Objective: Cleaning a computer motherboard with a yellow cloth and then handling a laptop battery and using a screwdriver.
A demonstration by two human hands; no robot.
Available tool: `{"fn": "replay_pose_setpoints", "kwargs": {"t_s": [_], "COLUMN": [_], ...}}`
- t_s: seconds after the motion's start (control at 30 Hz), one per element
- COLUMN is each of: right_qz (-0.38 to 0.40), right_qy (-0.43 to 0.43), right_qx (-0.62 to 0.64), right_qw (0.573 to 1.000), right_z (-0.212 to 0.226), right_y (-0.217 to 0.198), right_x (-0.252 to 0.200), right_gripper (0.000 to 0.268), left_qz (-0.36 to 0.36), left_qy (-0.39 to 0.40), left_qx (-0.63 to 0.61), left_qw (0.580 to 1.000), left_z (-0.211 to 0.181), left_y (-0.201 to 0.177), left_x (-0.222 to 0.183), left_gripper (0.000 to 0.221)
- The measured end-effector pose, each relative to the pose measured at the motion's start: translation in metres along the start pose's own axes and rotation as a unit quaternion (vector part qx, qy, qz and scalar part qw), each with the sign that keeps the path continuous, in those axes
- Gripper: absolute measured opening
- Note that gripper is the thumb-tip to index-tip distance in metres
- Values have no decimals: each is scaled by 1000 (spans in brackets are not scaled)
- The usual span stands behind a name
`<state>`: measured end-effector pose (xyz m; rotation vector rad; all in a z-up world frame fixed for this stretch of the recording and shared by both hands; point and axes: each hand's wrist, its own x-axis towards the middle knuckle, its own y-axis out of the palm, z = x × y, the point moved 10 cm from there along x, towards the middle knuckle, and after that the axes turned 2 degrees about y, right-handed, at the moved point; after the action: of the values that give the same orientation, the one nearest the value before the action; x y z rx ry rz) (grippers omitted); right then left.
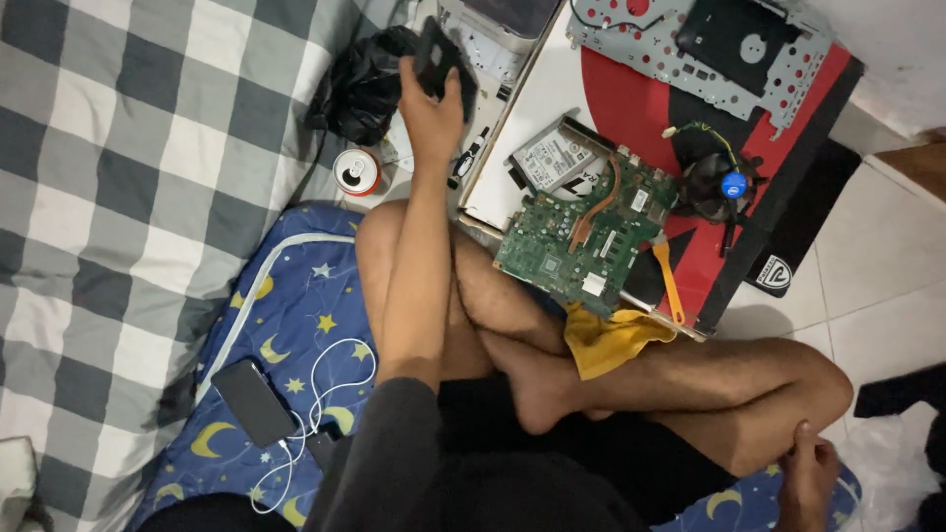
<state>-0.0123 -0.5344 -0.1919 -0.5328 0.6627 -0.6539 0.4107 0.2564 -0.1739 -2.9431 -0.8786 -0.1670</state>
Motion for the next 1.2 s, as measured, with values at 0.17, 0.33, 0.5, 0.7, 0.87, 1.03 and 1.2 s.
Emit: {"fn": "replay_pose_setpoints", "kwargs": {"t_s": [0.17, 0.33, 0.5, 0.7, 0.87, 1.03, 1.2], "right_qz": [-37, 20, 22, -69, 2, -36, -23], "right_qy": [-37, 34, 5, -24, 3, -35, -3], "right_qx": [-64, -125, -154, -1, -108, -87, -100], "right_qw": [997, 991, 988, 997, 994, 995, 995], "right_z": [45, 94, 97, 29, 72, 66, 65], "right_y": [9, 24, 23, -1, 12, 10, 6], "right_x": [-22, -59, -55, -7, -34, -25, -32], "right_gripper": [61, 68, 59, 56, 60, 53, 57], "left_qz": [42, 98, 127, 170, 168, 183, 198], "left_qy": [-7, 55, 39, 70, 108, 113, 105], "left_qx": [25, 55, 35, 29, 31, 11, -3], "left_qw": [999, 992, 991, 983, 979, 977, 975], "left_z": [-1, -3, -4, -4, -7, -7, -10], "left_y": [12, 23, 31, 43, 45, 49, 47], "left_x": [-8, -12, -14, -18, -17, -21, -24], "left_gripper": [34, 35, 38, 37, 33, 33, 31]}}
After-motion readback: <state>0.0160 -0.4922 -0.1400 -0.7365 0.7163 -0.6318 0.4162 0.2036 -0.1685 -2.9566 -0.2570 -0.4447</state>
